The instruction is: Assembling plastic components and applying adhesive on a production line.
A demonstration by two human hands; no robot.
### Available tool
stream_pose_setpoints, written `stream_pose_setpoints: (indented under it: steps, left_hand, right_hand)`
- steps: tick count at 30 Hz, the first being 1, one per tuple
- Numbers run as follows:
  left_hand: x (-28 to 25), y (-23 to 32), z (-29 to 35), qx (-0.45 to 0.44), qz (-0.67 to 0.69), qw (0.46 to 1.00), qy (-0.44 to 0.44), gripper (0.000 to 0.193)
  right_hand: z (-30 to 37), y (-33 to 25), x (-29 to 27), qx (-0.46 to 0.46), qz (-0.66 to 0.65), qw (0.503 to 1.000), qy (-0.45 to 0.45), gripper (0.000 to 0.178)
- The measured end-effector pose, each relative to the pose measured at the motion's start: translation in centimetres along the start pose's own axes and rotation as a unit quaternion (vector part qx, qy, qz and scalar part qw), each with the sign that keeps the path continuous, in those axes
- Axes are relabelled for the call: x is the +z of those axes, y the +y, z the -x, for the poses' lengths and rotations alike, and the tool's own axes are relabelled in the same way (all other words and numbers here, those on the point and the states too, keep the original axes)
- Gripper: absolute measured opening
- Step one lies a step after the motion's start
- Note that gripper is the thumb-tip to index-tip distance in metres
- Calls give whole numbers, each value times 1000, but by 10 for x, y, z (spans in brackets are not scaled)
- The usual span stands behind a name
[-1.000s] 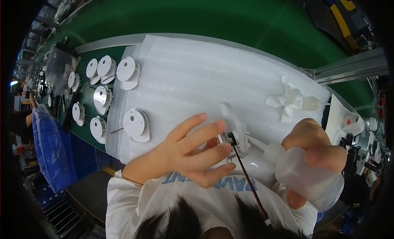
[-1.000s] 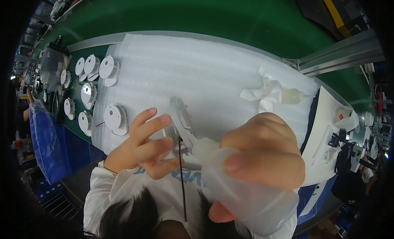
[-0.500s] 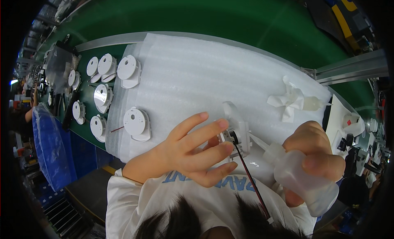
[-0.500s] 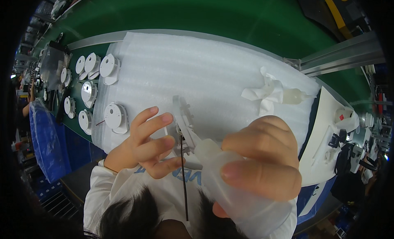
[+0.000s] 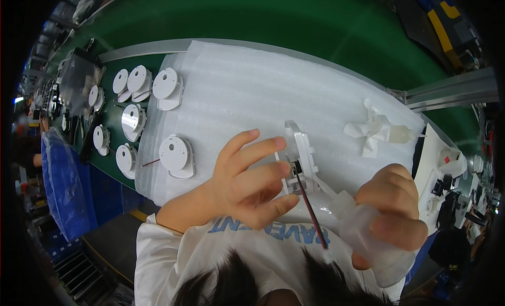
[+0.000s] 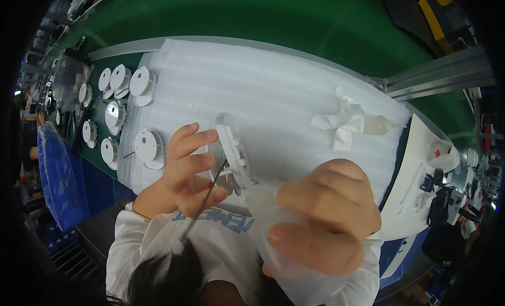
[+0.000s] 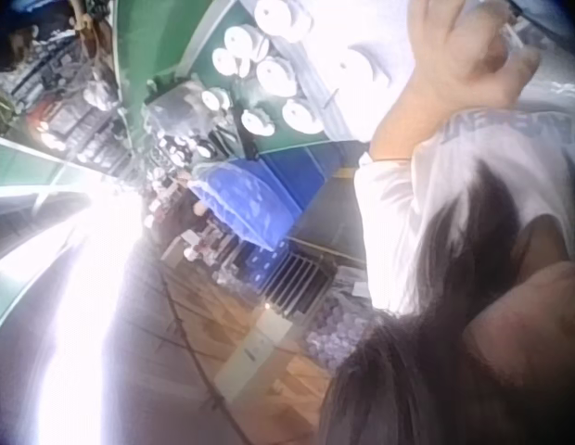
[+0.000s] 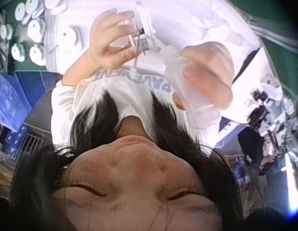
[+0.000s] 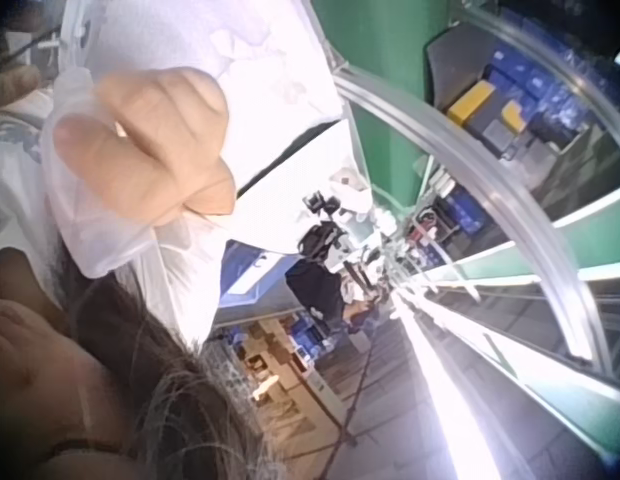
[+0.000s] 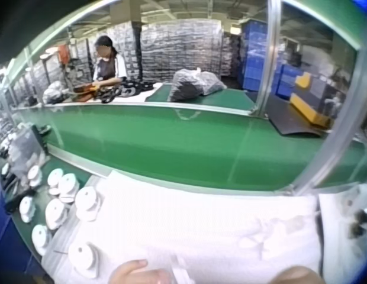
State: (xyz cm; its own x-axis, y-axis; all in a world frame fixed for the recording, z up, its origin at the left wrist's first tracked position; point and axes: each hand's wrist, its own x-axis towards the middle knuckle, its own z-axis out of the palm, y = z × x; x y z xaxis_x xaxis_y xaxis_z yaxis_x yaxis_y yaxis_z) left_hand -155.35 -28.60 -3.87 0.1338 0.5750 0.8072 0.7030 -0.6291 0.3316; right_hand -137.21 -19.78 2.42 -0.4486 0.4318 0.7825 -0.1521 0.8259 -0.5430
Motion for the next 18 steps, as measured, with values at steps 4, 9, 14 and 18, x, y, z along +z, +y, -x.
stream_pose_setpoints:
  steps: [4, 9, 14, 18]
  left_hand:
    - [-2, -2, 1, -29, 26, 999, 4, 41]
    - [6, -7, 7, -59, 44, 996, 54, 49]
    - [7, -8, 9, -79, 74, 991, 82, 59]
    - [7, -8, 10, -145, 126, 979, 69, 70]
  right_hand:
    - [1, 2, 1, -30, 4, 1000, -1, 23]
    - [4, 1, 9, -42, 11, 999, 11, 20]
    - [10, 10, 18, -113, 39, 992, 39, 20]
    - [10, 10, 12, -155, 10, 988, 10, 22]
